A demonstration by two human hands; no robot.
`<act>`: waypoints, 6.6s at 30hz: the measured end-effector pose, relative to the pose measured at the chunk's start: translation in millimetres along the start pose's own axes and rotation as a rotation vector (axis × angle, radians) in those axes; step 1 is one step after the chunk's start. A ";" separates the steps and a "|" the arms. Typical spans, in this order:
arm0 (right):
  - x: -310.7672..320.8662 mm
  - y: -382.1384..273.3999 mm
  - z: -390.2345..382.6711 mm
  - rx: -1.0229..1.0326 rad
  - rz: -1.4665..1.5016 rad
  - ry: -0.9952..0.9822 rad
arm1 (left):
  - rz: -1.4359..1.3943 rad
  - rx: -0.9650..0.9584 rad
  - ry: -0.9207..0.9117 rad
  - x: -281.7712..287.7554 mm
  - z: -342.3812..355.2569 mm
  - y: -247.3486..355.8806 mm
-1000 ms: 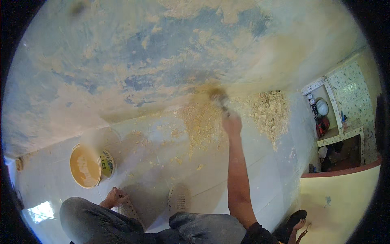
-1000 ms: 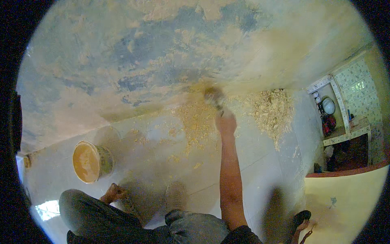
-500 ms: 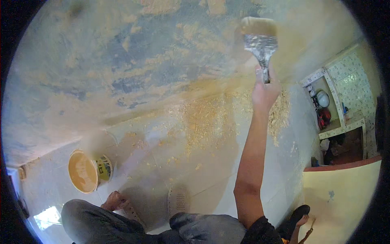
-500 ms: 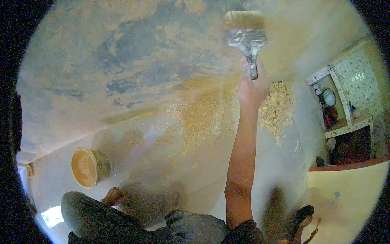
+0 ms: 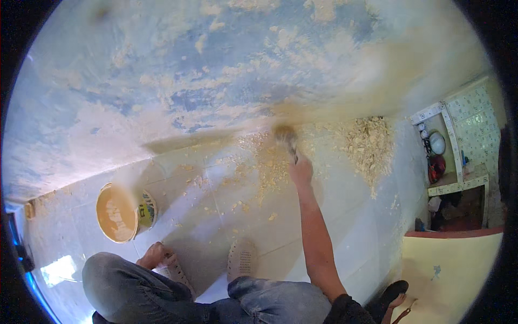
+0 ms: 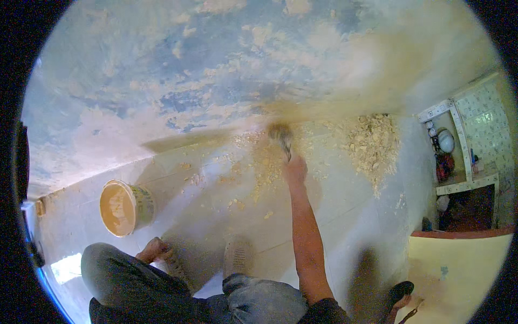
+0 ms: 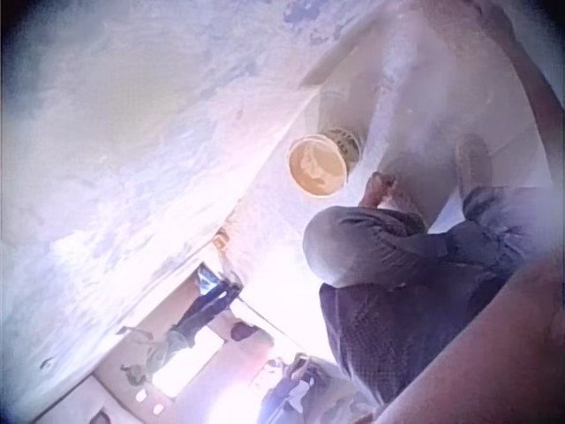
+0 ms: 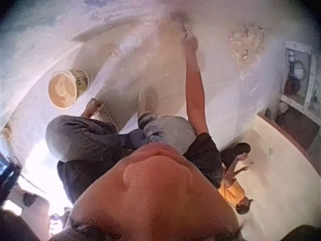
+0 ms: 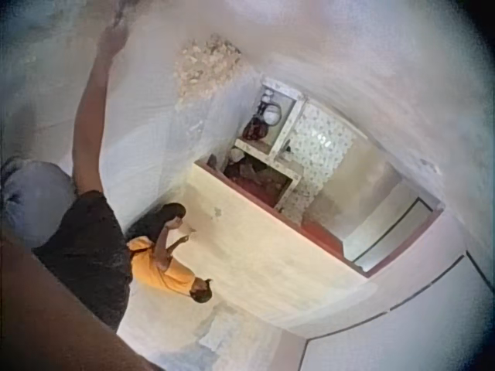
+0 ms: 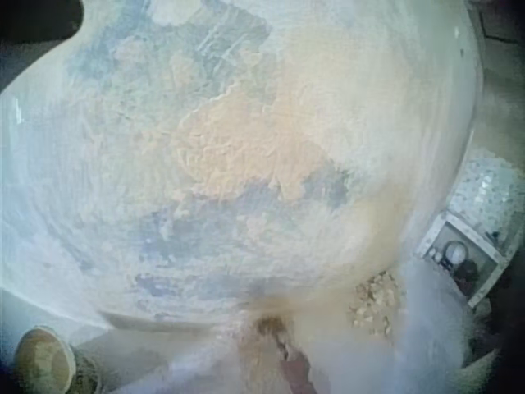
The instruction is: Applying a layer of wall putty or filler to a wall using a large brush.
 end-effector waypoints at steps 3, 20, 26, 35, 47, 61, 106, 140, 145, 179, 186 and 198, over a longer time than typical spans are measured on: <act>-36.1 28.9 -35.3 -0.040 0.042 0.097 | 0.011 -0.012 0.027 -4.8 2.6 -7.0; 146.5 62.0 81.0 0.329 0.332 0.409 | -0.262 0.023 0.301 -37.9 26.1 -21.6; 113.2 27.4 104.6 0.131 0.507 0.331 | -0.309 0.202 0.156 -39.7 0.5 -36.4; -34.5 -77.5 -1.6 -0.192 0.944 0.067 | -0.537 0.357 0.256 -33.1 -92.8 -58.7; -116.6 -103.9 -119.5 0.147 0.831 -0.209 | -0.874 0.387 0.251 -44.7 -146.4 -41.3; -132.9 -98.9 -122.4 0.274 0.837 -0.306 | -1.119 0.010 -0.042 65.7 -27.2 33.7; -120.7 -119.4 -144.2 -0.126 1.229 -0.435 | -1.512 -1.119 0.147 238.8 -29.8 115.1; -104.9 -107.6 -115.2 -0.053 1.038 -0.164 | -1.090 -0.355 -0.192 134.3 24.3 101.5; -86.3 -55.7 -67.9 0.048 0.739 -0.009 | -1.021 -0.320 -0.289 90.1 45.0 82.7; 114.8 -69.6 42.8 0.063 0.647 0.423 | -1.409 0.289 -0.856 -60.4 25.7 15.2; 0.8 -13.2 40.3 0.151 0.370 0.387 | -1.221 -0.006 -0.715 -46.9 27.0 28.4; -52.4 -43.7 -75.0 -0.005 0.427 -0.056 | -0.923 0.099 -0.613 -59.1 22.9 2.6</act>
Point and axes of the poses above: each hand's wrist, its own z-axis towards the middle knuckle, its own x-axis out of the back of the hand, y = z × x, the point moved 2 cm from there along z, towards the middle knuckle, and after that the axes turned 9 degrees about x, right-handed, at the moved point
